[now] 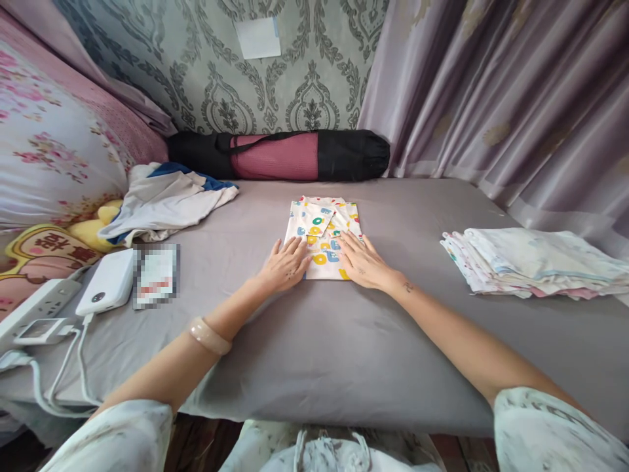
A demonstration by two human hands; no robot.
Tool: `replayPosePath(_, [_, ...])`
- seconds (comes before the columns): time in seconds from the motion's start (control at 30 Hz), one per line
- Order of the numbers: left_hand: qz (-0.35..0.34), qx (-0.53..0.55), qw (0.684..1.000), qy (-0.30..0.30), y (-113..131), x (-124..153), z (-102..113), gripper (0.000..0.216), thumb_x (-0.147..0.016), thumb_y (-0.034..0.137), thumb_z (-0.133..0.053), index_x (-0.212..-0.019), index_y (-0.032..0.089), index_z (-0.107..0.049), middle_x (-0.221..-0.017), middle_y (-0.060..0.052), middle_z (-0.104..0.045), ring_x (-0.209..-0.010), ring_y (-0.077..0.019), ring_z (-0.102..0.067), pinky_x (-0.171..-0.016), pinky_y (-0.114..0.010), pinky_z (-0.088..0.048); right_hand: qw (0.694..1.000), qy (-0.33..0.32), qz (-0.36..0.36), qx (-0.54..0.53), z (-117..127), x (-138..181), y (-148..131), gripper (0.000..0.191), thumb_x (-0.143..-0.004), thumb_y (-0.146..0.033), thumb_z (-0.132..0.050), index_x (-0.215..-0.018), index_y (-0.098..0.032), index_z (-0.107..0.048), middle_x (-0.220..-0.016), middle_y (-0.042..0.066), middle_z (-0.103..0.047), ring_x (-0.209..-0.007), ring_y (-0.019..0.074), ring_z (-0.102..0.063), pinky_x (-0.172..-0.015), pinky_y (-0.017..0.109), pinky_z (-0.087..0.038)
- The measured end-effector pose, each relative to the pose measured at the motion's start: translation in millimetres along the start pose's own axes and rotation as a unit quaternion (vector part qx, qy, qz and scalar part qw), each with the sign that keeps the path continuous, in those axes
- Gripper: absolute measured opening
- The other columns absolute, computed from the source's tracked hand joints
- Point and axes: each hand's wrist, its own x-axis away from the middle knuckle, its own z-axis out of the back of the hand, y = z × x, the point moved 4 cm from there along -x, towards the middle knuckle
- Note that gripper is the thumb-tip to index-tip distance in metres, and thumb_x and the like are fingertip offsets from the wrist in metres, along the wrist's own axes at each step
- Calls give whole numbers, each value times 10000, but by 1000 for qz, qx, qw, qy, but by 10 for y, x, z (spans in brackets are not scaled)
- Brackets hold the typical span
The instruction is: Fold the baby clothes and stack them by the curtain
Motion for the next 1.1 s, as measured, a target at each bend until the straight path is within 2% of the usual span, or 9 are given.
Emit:
replayPosePath(0.1, [15,-24,999,35,101,-280,-13,591,-985,418,-160,-1480,112,-261,-1566,-112,-210,-1454,-240,-125,-1178,-458,-110,999,42,-31,16,-11,-241,-38,598,-959,-359,-183,-1487,-93,-267,-1575,112,-168,-1449,236,-120,-1174,468,-92])
replayPosePath(0.2, [13,-36,999,26,125,-501,-148,581,-984,372,-157,-1476,85,-273,-1564,-114,-215,-1452,-238,-133,-1182,-437,-98,998,20,-46,24,-128,-392,-64,616,-947,-336,-196,-1483,-40,-259,-1568,125,-187,-1447,232,-132,-1176,433,-81])
replayPosePath(0.3, [5,-19,1000,3,86,-593,-280,587,-982,373,-136,-1485,96,-257,-1563,-98,-223,-1448,-237,-154,-1178,-450,-123,999,-5,-51,19,-237,-434,-60,626,-945,-345,-192,-1486,-36,-255,-1563,119,-207,-1445,223,-141,-1176,416,-87])
replayPosePath(0.4, [7,-7,1000,-7,65,-605,-298,595,-981,386,-124,-1493,106,-237,-1571,-87,-197,-1451,-237,-139,-1174,-470,-125,998,-12,-54,13,-259,-442,-42,630,-946,-359,-189,-1489,-44,-252,-1565,116,-198,-1447,224,-130,-1175,420,-81])
replayPosePath(0.53, [16,0,1000,-18,107,-502,-175,619,-983,422,-114,-1494,92,-231,-1569,-100,-197,-1451,-250,-136,-1173,-482,-114,998,-27,-54,-13,-175,-388,-20,622,-955,-355,-166,-1495,-55,-239,-1572,110,-175,-1450,222,-114,-1175,427,-86])
replayPosePath(0.67, [-14,-18,1000,14,134,-209,-40,635,-983,470,-115,-1494,116,-240,-1572,-93,-187,-1456,-236,-106,-1182,-455,-68,1000,1,-23,-12,-65,-159,-15,610,-964,-368,-168,-1508,-96,-208,-1583,90,-134,-1454,219,-74,-1176,443,-78])
replayPosePath(0.8, [-45,-4,999,-22,69,14,-105,643,-979,504,-127,-1500,142,-233,-1570,-79,-200,-1458,-227,-91,-1183,-426,-66,1000,-8,6,-3,-112,51,-18,606,-967,-388,-189,-1506,-113,-225,-1576,91,-169,-1452,218,-99,-1181,435,-83])
replayPosePath(1.0, [-38,24,998,-53,9,21,-182,635,-986,493,-132,-1509,136,-184,-1578,-92,-169,-1460,-237,-80,-1174,-455,-61,999,-33,-7,-11,-160,39,16,604,-964,-379,-208,-1496,-95,-249,-1574,106,-171,-1451,227,-106,-1179,449,-89])
replayPosePath(1.1, [-69,43,997,-8,56,66,-90,681,-957,568,-246,-1492,146,-230,-1551,-138,-248,-1440,-277,-168,-1154,-492,-118,998,-42,-1,-38,-95,51,-3,611,-969,-402,-211,-1500,-100,-232,-1574,113,-164,-1451,233,-103,-1173,470,-113])
